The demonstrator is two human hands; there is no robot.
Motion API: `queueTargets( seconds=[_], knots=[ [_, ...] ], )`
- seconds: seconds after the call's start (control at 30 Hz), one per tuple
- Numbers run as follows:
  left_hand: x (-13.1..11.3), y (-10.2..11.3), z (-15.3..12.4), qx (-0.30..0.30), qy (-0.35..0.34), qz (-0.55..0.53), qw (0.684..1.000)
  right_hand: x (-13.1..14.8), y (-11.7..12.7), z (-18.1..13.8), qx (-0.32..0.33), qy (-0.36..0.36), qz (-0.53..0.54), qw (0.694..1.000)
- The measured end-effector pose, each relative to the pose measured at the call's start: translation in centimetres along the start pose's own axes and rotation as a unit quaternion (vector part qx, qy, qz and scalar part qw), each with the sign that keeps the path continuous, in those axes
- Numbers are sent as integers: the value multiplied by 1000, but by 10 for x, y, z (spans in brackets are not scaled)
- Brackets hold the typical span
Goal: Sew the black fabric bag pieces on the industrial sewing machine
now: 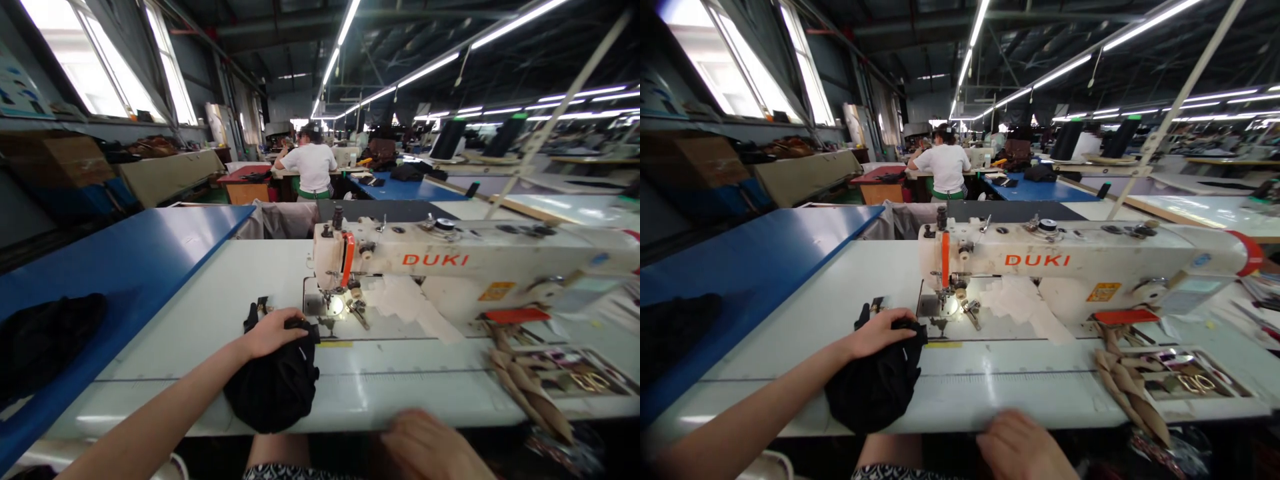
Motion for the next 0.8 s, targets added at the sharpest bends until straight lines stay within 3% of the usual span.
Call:
queueTargets(
  seconds=[0.07,0.13,0.23,0.3,0.53,0.8],
  knots=[
    [0,-1,2,0,-5,4,1000,-34,39,20,-69,-48,-30,996],
    [0,-1,2,-4,-4,7,1000,-85,69,39,-121,-132,-81,980],
    [1,1,1,-9,3,8,1000,-162,76,60,-60,-257,-196,944],
    [1,1,0,-11,4,10,1000,-192,72,68,-41,-285,-215,933],
    [4,0,0,-18,5,21,1000,-211,59,64,-31,-313,-204,927],
    [3,0,0,-19,-3,18,1000,-219,68,49,-97,-313,-185,926]
  ],
)
Point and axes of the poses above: each hand's wrist, its own z-axis towards the middle knuckle, its own y-axis out of the back of the hand, x = y × z, the point moved 9 cm from there along z, towards the middle knuckle
